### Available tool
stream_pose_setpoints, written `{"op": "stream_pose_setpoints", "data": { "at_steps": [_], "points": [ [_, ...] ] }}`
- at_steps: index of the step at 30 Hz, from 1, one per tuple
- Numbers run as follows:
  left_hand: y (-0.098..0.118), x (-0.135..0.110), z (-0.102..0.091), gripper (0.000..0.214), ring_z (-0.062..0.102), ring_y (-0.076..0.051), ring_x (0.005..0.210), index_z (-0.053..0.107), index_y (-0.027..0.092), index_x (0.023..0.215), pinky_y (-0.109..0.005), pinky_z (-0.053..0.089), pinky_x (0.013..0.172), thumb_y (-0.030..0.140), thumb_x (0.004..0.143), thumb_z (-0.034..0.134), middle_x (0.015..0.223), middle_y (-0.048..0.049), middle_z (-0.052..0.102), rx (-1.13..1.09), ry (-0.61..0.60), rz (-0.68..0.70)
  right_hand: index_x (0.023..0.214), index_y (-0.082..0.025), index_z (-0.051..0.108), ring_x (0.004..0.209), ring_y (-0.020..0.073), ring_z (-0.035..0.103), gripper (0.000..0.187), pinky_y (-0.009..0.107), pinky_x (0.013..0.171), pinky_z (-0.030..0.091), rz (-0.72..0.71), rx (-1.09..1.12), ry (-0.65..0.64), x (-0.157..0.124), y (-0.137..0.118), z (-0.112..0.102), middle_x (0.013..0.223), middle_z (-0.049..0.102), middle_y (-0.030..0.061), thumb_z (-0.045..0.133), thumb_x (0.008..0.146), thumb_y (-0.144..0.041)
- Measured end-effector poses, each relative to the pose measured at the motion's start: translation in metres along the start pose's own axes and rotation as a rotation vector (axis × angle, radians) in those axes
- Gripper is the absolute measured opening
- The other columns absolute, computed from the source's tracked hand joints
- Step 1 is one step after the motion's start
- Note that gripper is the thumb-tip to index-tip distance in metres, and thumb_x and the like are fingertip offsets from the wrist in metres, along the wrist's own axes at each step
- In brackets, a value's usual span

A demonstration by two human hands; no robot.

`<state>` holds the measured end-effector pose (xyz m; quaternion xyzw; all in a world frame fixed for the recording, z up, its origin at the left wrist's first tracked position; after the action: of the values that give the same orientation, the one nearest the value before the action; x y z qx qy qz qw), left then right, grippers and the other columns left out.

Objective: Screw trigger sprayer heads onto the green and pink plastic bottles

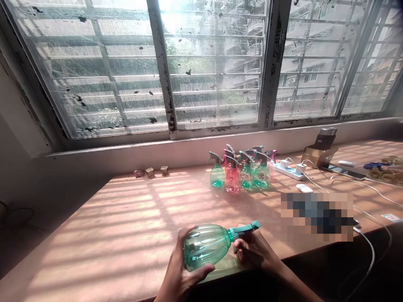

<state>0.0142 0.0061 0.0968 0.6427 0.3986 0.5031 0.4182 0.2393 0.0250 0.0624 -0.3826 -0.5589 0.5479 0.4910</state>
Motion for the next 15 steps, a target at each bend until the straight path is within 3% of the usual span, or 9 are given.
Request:
{"op": "stream_pose_setpoints", "data": {
  "at_steps": [5,9,13,15],
  "points": [
    [0.001,0.001,-0.005,0.077,0.058,-0.036,0.130,0.056,0.035,0.137,-0.047,0.047,0.113,0.059,0.072,0.090,0.142,-0.0076,0.058,0.098,0.062,0.063,0.054,-0.018,0.069,0.044,0.0132,0.047,0.055,0.029,0.049,0.032,-0.071,-0.097,0.042,-0.002,-0.017,0.000,0.044,0.051,-0.0022,0.082,0.079,-0.065],
    [0.005,0.002,0.008,0.083,0.054,-0.039,0.135,0.044,0.038,0.149,-0.049,0.049,0.110,0.074,0.081,0.075,0.155,-0.0105,0.048,0.028,-0.006,0.078,0.060,-0.021,0.072,0.049,0.0175,0.055,0.048,0.030,0.050,0.041,-0.101,-0.104,0.138,-0.008,-0.035,-0.007,0.054,0.062,0.0008,0.084,0.076,-0.064],
    [0.019,-0.002,0.016,0.082,0.047,-0.042,0.144,0.015,0.049,0.162,-0.055,0.048,0.111,0.074,0.094,0.054,0.172,-0.0080,0.026,0.116,-0.006,0.248,0.061,-0.024,0.068,0.053,0.0208,0.059,0.045,0.034,0.055,0.047,-0.321,-0.314,0.436,-0.033,-0.089,-0.044,0.056,0.064,0.0022,0.076,0.088,-0.060],
    [0.020,-0.005,0.020,0.077,0.047,-0.040,0.145,0.015,0.051,0.163,-0.054,0.048,0.112,0.068,0.098,0.054,0.173,-0.0060,0.025,0.173,-0.032,0.257,0.059,-0.025,0.065,0.050,0.0205,0.056,0.050,0.034,0.055,0.044,-0.428,-0.547,0.606,-0.047,-0.118,-0.066,0.051,0.059,0.0017,0.067,0.094,-0.060]
  ]
}}
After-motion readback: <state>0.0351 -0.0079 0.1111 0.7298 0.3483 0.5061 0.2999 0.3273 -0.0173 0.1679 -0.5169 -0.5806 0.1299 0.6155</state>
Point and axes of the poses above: each hand's wrist, its own x-axis towards the middle knuckle, its own z-axis out of the palm, y = z × x, the point moved 9 cm from there along x, towards the middle knuckle
